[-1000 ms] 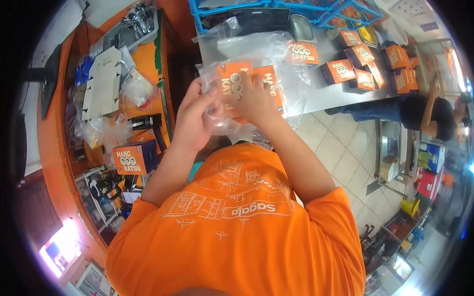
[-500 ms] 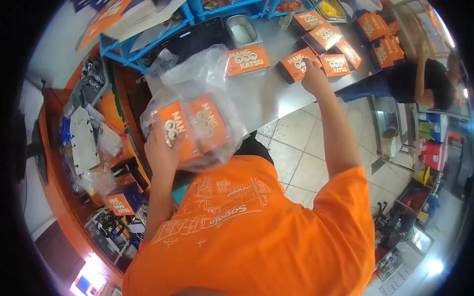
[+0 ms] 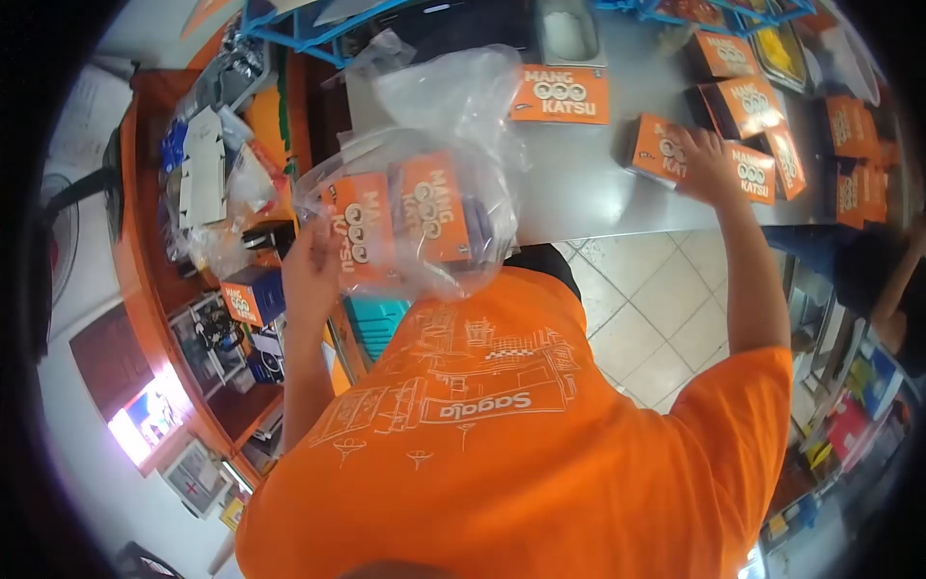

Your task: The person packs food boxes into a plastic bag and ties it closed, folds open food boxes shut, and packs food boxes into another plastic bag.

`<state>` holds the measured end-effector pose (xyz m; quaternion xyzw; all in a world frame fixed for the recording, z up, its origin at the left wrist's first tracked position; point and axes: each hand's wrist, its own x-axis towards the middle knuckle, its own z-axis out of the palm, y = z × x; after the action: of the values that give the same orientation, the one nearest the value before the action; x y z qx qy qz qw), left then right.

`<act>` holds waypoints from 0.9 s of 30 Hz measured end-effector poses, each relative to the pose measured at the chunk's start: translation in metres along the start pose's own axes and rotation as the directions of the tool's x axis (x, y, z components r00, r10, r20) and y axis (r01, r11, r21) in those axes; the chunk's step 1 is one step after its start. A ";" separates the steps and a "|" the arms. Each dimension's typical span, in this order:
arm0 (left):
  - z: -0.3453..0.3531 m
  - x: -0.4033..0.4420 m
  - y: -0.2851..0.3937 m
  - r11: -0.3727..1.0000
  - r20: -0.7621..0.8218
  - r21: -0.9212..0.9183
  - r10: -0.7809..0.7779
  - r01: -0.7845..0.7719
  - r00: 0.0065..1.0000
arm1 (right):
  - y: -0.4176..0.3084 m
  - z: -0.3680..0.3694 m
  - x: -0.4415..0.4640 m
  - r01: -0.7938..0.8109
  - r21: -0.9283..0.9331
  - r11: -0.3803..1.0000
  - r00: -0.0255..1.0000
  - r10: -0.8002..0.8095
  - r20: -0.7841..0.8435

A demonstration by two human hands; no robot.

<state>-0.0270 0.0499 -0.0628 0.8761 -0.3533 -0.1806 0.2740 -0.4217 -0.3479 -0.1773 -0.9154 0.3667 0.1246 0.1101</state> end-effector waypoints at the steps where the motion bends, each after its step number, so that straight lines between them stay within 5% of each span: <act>1: -0.009 -0.001 0.001 1.000 -0.014 -0.007 -0.009 0.009 1.000 | -0.008 -0.010 -0.007 -0.077 0.066 0.995 0.996 0.074 0.044; 2: -0.018 -0.001 -0.001 0.993 0.007 -0.094 -0.072 0.072 0.997 | -0.015 -0.020 -0.014 -0.158 0.126 0.979 0.985 0.148 0.087; 4: -0.032 -0.003 0.003 0.902 0.045 -0.403 -0.153 0.158 0.987 | -0.025 -0.042 -0.028 -0.342 0.660 0.669 0.930 0.140 0.340; 8: -0.048 -0.005 -0.005 0.645 0.137 -0.742 -0.120 0.182 0.983 | -0.109 -0.125 -0.083 -0.250 0.789 0.561 0.968 0.133 0.212; 11: -0.043 -0.004 -0.016 0.540 0.217 -0.821 -0.004 0.185 0.976 | -0.187 -0.158 -0.111 0.045 0.991 0.129 0.989 0.132 -0.062; 15: -0.044 0.002 -0.007 0.425 0.267 -0.887 0.147 0.183 0.952 | -0.294 -0.104 -0.078 0.053 0.955 -0.290 0.992 -0.094 -0.084; 17: -0.045 0.005 -0.009 0.357 0.230 -0.919 0.143 0.166 0.963 | -0.359 -0.112 -0.052 0.027 0.939 -0.342 0.954 -0.270 -0.126; 19: -0.039 0.011 -0.022 0.186 0.173 -0.969 0.048 0.162 0.984 | -0.374 -0.103 -0.043 0.011 0.985 -0.172 0.974 -0.220 -0.049; 21: -0.041 0.009 -0.023 0.176 0.163 -0.973 0.070 0.149 0.984 | -0.359 -0.078 -0.040 -0.040 0.985 0.165 0.998 -0.044 0.048; 22: -0.041 0.006 -0.023 0.187 0.182 -0.969 0.086 0.164 0.979 | -0.353 -0.073 -0.044 -0.039 0.984 0.176 0.998 -0.038 0.046; 24: -0.037 0.001 -0.023 0.189 0.222 -0.962 0.113 0.198 0.969 | -0.356 -0.075 -0.056 0.004 0.883 0.470 0.974 0.198 -0.110; 25: -0.035 0.000 -0.022 0.185 0.224 -0.962 0.120 0.200 0.967 | -0.360 -0.077 -0.062 0.002 0.881 0.474 0.972 0.206 -0.113; 26: -0.033 -0.001 -0.021 0.164 0.223 -0.966 0.136 0.200 0.965 | -0.367 -0.084 -0.070 -0.006 0.606 0.796 0.921 0.241 -0.308; 27: -0.032 -0.001 -0.019 0.144 0.222 -0.969 0.149 0.201 0.964 | -0.372 -0.091 -0.076 -0.082 0.227 0.970 0.852 0.186 -0.489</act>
<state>-0.0013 0.0731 -0.0497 0.4547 -0.1664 -0.4874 0.7267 -0.2017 -0.0625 -0.0264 -0.8724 0.4562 -0.1498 0.0915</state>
